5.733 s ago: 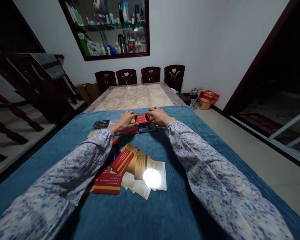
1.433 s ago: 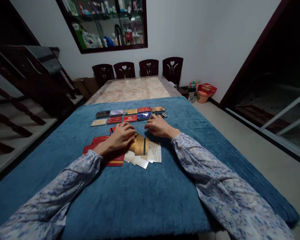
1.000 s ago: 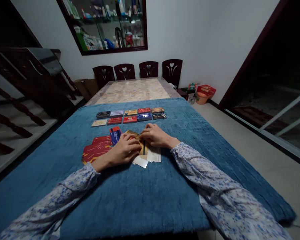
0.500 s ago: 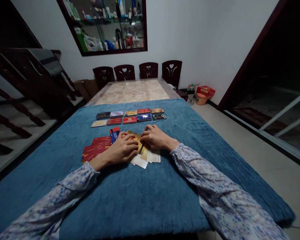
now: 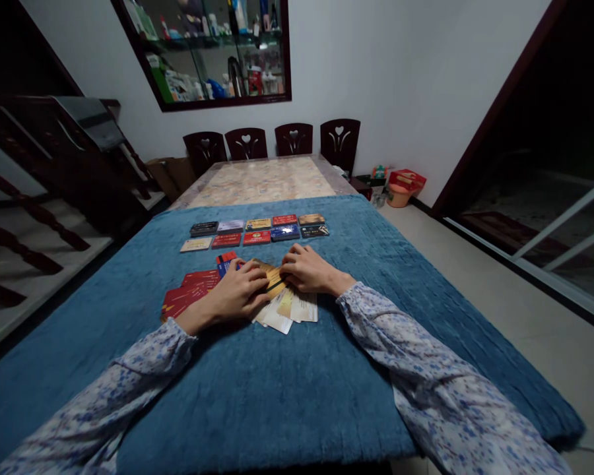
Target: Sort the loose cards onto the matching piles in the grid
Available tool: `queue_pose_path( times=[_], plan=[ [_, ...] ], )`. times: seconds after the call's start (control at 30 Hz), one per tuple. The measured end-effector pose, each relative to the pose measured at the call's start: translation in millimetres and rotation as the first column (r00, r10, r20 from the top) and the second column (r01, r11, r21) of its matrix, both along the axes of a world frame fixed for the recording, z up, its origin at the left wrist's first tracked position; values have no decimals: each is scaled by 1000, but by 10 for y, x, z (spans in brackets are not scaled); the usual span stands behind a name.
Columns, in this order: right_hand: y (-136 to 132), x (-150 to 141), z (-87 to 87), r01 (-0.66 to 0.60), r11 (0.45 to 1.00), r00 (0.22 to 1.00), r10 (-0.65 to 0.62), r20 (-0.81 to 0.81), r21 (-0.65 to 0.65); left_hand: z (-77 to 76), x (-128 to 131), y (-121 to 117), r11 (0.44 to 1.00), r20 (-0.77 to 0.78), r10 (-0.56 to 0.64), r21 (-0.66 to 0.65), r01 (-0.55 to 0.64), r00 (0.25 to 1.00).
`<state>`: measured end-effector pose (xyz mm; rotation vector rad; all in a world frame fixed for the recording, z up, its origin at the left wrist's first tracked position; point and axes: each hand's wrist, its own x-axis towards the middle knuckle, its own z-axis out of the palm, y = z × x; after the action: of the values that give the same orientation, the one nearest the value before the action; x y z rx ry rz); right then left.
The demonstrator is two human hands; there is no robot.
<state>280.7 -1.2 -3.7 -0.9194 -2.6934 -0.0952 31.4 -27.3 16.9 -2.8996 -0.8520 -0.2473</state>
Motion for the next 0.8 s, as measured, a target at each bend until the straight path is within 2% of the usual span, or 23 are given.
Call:
queue_pose_path(
  times=[0.47, 0.8],
  plan=[
    [-11, -22, 52, 29, 993, 1000, -28, 13, -115, -3, -1, 46, 994, 24, 96, -50, -95, 995],
    [45, -7, 30, -23, 991, 1000, 21, -13, -130, -1, 23, 69, 973, -15, 188, -132, -188, 982]
  ],
)
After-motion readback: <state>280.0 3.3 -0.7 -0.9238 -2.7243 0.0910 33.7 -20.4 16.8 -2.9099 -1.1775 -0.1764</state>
